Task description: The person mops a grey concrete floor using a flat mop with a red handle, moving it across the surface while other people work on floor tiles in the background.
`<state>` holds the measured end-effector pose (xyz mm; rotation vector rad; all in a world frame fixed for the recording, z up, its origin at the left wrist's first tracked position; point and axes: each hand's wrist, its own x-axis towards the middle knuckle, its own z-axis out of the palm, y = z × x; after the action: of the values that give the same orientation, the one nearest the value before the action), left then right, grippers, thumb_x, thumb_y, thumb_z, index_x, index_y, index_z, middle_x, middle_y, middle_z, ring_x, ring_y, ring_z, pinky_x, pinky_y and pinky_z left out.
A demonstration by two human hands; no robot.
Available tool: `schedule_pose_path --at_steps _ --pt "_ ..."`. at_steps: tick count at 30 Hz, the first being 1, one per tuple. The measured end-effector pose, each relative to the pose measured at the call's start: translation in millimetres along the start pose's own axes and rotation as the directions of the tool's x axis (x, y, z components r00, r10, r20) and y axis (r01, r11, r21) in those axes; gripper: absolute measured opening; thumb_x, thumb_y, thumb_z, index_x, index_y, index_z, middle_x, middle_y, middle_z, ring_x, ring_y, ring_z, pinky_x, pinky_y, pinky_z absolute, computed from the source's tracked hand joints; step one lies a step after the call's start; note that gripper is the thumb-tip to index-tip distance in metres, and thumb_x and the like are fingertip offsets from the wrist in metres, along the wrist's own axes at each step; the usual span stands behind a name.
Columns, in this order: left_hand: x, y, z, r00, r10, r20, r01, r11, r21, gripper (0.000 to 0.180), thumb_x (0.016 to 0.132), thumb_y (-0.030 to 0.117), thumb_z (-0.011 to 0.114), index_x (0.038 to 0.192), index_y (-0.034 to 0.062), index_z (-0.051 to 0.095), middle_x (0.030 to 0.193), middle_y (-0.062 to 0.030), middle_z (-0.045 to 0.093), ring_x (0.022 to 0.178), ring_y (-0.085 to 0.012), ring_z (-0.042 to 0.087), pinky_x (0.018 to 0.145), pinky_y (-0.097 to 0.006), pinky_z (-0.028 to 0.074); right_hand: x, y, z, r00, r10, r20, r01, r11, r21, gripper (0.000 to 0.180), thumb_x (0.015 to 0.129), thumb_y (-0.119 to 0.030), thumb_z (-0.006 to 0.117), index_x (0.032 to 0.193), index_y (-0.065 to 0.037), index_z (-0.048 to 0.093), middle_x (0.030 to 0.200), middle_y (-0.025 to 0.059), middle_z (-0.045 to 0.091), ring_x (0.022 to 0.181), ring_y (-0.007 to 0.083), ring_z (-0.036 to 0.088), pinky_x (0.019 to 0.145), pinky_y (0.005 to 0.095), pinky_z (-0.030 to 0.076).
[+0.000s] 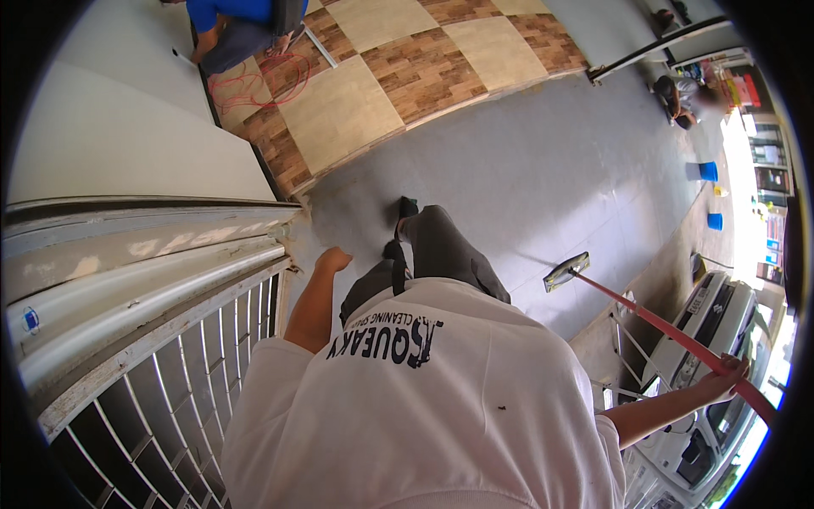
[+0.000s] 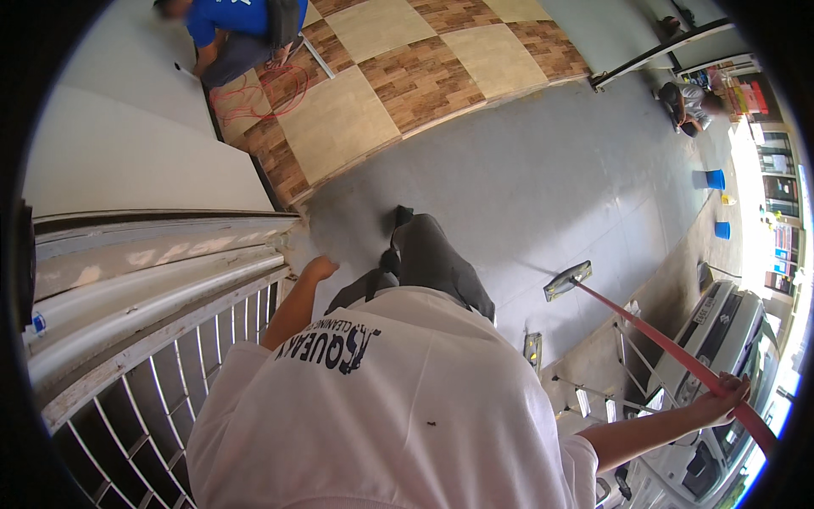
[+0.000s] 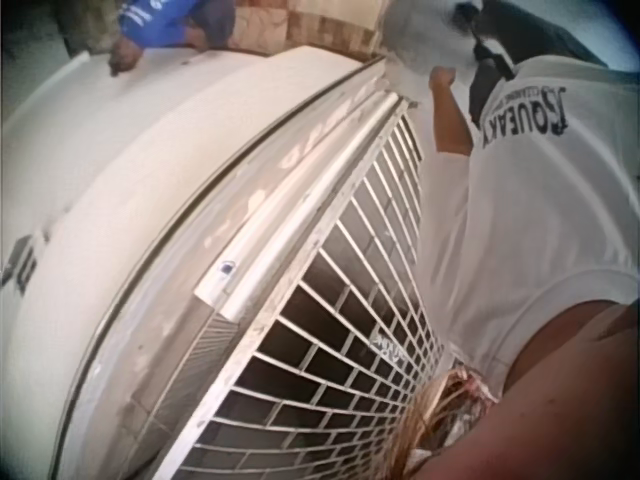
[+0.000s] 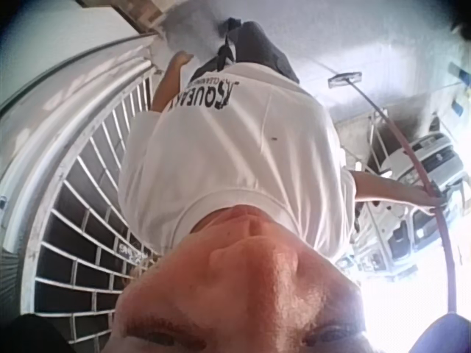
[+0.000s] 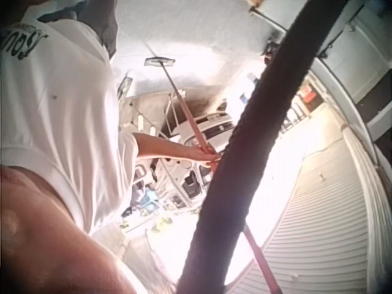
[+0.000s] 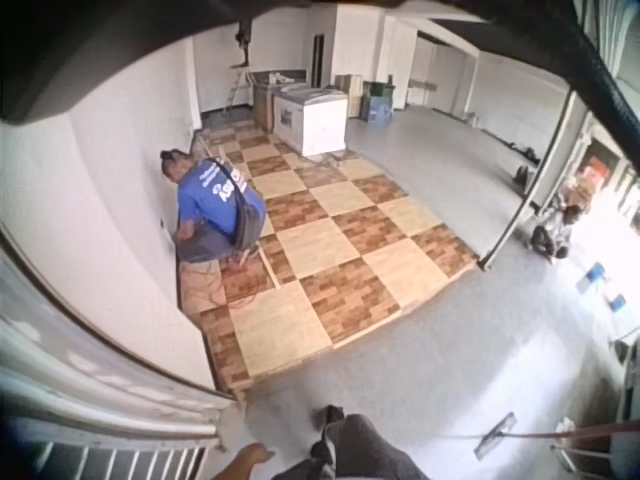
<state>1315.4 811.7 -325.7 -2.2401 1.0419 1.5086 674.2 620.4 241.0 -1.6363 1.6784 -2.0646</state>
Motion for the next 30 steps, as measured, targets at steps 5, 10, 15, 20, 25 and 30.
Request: schedule_pose_path --at_steps 5,10,15,20,25,30 --pt "-10 8 -10 0.998 -0.002 -0.067 0.0 1.0 -0.027 0.052 0.076 0.041 0.054 0.107 -0.0012 0.057 0.114 -0.0215 0.052 0.107 -0.0329 0.05 0.089 -0.04 0.04 0 8 -30 1.0 0.014 -0.01 -0.014 0.999 0.05 0.019 0.084 -0.018 0.054 0.088 0.001 0.057 0.055 0.0002 0.041 0.051 0.0112 0.041 0.058 0.0276 0.041" --pt "-8 5 -16 0.998 0.014 -0.067 -0.019 0.996 -0.082 0.05 0.076 0.04 0.054 0.102 -0.0026 0.059 0.109 -0.0229 0.054 0.104 -0.0346 0.051 0.088 -0.04 0.04 0 10 -22 0.997 -0.001 0.082 -0.005 0.997 0.076 0.02 0.083 -0.018 0.055 0.088 0.001 0.057 0.055 0.0012 0.043 0.052 0.0132 0.045 0.058 0.0279 0.042" --pt "-13 2 -13 0.993 0.037 -0.114 -0.047 0.995 -0.087 0.049 0.074 0.039 0.055 0.097 -0.0036 0.06 0.104 -0.0239 0.056 0.101 -0.0358 0.053 0.086 -0.041 0.042 -2 9 -26 1.0 -0.016 0.027 0.016 1.0 0.02 0.019 0.083 -0.017 0.054 0.086 0.002 0.058 0.055 0.0026 0.047 0.054 0.015 0.05 0.058 0.0285 0.043" --pt "-3 -20 -4 0.988 0.02 -0.152 -0.028 0.998 -0.049 0.05 0.073 0.04 0.056 0.097 -0.0038 0.06 0.104 -0.0247 0.056 0.1 -0.0366 0.053 0.086 -0.041 0.042 -16 -1 -21 0.999 -0.021 -0.026 0.022 0.999 0.05 0.018 0.082 -0.016 0.056 0.085 0.002 0.056 0.055 0.001 0.042 0.051 0.0119 0.043 0.059 0.0281 0.042" --pt "5 -15 -18 0.987 0.052 -0.149 -0.057 0.998 -0.03 0.049 0.073 0.04 0.056 0.095 -0.0042 0.061 0.102 -0.0251 0.056 0.098 -0.0368 0.054 0.085 -0.041 0.042 -21 7 -43 0.998 -0.052 -0.033 0.055 0.996 0.077 0.021 0.082 -0.017 0.054 0.087 0.003 0.056 0.054 0.0009 0.041 0.052 0.012 0.044 0.059 0.0281 0.042" --pt "9 3 -22 0.98 0.134 -0.144 -0.136 0.991 0.0 0.049 0.074 0.04 0.055 0.093 -0.005 0.061 0.1 -0.0258 0.057 0.097 -0.0375 0.054 0.085 -0.041 0.041 -28 0 -31 0.997 -0.065 -0.042 0.067 0.996 0.061 0.023 0.083 -0.018 0.053 0.09 0.004 0.055 0.055 0.0019 0.041 0.053 0.013 0.043 0.058 0.0287 0.041"
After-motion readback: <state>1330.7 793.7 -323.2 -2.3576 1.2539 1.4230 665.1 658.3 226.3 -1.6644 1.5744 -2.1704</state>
